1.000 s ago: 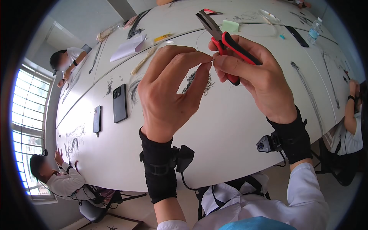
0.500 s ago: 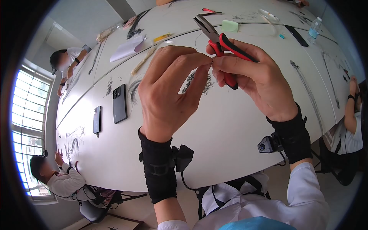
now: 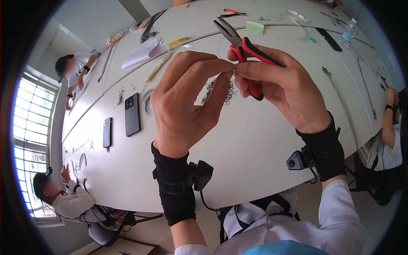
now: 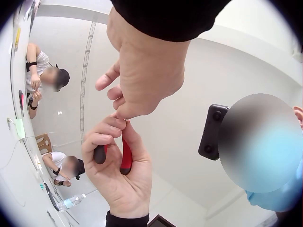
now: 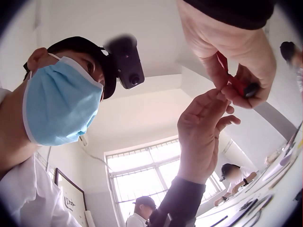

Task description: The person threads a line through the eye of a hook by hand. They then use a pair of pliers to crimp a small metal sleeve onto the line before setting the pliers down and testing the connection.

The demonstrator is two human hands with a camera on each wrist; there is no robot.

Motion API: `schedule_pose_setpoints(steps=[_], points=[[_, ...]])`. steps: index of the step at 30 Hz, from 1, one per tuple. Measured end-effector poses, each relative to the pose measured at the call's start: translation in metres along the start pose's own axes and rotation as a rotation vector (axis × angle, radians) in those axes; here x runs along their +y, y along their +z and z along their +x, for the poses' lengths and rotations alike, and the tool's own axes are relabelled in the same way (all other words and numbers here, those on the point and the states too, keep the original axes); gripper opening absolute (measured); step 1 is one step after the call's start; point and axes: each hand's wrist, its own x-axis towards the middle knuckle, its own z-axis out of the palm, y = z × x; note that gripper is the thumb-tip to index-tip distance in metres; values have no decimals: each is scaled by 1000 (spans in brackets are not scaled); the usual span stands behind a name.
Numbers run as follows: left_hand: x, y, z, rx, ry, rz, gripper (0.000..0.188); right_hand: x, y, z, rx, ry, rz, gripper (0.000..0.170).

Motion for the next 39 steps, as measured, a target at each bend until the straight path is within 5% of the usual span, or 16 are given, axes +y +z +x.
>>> schedule_pose_setpoints(steps=[39], points=[[1,1,0,10,-24,-30,22,1,0,0,0,19,15,32]])
